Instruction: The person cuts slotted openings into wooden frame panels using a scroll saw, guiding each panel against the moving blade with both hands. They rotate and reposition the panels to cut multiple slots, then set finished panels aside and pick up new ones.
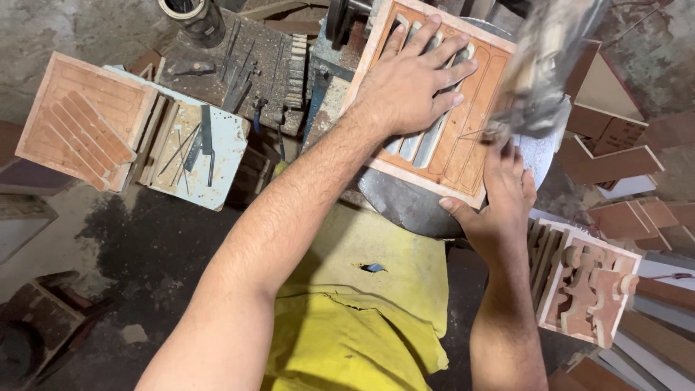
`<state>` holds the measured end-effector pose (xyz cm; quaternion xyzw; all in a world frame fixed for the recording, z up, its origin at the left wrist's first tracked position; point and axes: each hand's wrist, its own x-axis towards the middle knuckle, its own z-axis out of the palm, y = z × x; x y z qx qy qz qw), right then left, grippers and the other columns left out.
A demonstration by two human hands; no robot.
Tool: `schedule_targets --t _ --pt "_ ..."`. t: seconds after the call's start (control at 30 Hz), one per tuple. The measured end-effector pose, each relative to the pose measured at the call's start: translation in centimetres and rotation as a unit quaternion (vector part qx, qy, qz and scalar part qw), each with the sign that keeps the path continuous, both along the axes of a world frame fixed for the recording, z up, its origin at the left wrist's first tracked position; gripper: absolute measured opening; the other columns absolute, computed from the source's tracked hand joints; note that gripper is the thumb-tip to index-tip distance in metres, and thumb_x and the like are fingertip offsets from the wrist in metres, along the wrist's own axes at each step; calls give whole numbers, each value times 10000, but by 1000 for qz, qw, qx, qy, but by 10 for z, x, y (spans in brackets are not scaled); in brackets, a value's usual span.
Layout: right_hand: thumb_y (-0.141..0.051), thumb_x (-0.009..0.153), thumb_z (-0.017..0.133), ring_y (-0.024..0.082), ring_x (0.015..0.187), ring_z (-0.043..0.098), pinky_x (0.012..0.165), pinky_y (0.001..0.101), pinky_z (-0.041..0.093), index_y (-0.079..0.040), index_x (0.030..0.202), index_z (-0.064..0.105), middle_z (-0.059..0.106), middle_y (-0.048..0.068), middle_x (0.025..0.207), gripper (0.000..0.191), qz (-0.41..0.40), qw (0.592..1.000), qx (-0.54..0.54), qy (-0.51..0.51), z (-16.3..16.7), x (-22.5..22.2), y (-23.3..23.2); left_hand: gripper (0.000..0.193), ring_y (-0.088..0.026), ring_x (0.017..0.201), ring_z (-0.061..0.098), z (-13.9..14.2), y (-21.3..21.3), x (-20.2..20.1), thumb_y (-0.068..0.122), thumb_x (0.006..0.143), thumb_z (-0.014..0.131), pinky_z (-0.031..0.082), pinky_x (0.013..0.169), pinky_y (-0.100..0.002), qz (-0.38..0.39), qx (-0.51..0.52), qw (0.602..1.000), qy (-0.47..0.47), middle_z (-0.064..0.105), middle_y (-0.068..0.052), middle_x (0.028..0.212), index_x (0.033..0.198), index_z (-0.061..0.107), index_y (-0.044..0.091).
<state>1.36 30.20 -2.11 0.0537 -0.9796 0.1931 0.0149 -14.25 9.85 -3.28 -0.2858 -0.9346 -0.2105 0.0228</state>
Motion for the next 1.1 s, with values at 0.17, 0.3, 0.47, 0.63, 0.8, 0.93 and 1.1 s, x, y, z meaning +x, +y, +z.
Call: schedule_targets --t 0.17,0.3,0.47,0.63,0.8,0.93,1.1 --pt "-325 693 920 451 1576 258 1223 651 158 -49 1538 429 340 288 1661 1016 -3 1000 17 -5 -2 -2 1 524 -335 1537 179 -2 3 -5 547 1007 541 130 1248 -626 -3 2 1000 3 340 21 1634 1492 537 348" --pt "-330 685 900 460 1551 266 1202 669 155 3 1570 408 354 295 1639 1067 0 1000 -18 8 -1 -4 1 521 -334 1544 178 -2 3 -7 549 1009 542 134 1252 -620 -4 1 1000 3 352 25 1634 1489 540 344" --pt "-366 722 889 475 1559 246 1186 683 148 21 1560 441 375 292 1642 1027 10 999 -21 22 -3 -6 6 520 -339 1536 186 -2 6 -10 545 1012 545 132 1246 -624 -7 5 1000 11 365 13 1624 1486 542 332" --pt "-392 712 897 445 1564 272 1205 679 172 14 1487 491 382 287 1627 964 12 1000 -14 25 -8 -8 10 503 -344 1528 220 -5 9 -14 526 1024 546 132 1249 -631 -11 7 1000 4 378 11 1624 1485 553 324" --pt "-373 694 889 442 1546 294 1200 677 174 27 1536 462 406 270 1615 1026 -3 1000 -22 18 -6 -9 7 514 -349 1512 233 -6 8 -17 532 1004 558 135 1227 -639 -14 19 1000 17 391 3 1603 1467 567 310" --pt "-374 697 898 432 1546 310 1200 669 182 12 1536 459 420 251 1615 1023 8 999 -24 30 -1 -11 3 517 -354 1517 234 -6 7 -19 536 1009 563 141 1241 -629 -19 21 999 14 389 14 1617 1473 568 310" --pt "-357 709 896 421 1554 322 1195 655 197 -17 1538 472 395 252 1652 991 21 998 -28 44 0 -11 3 525 -345 1520 228 -5 7 -19 550 1001 562 136 1241 -627 -12 22 1000 10 381 16 1616 1473 564 320"
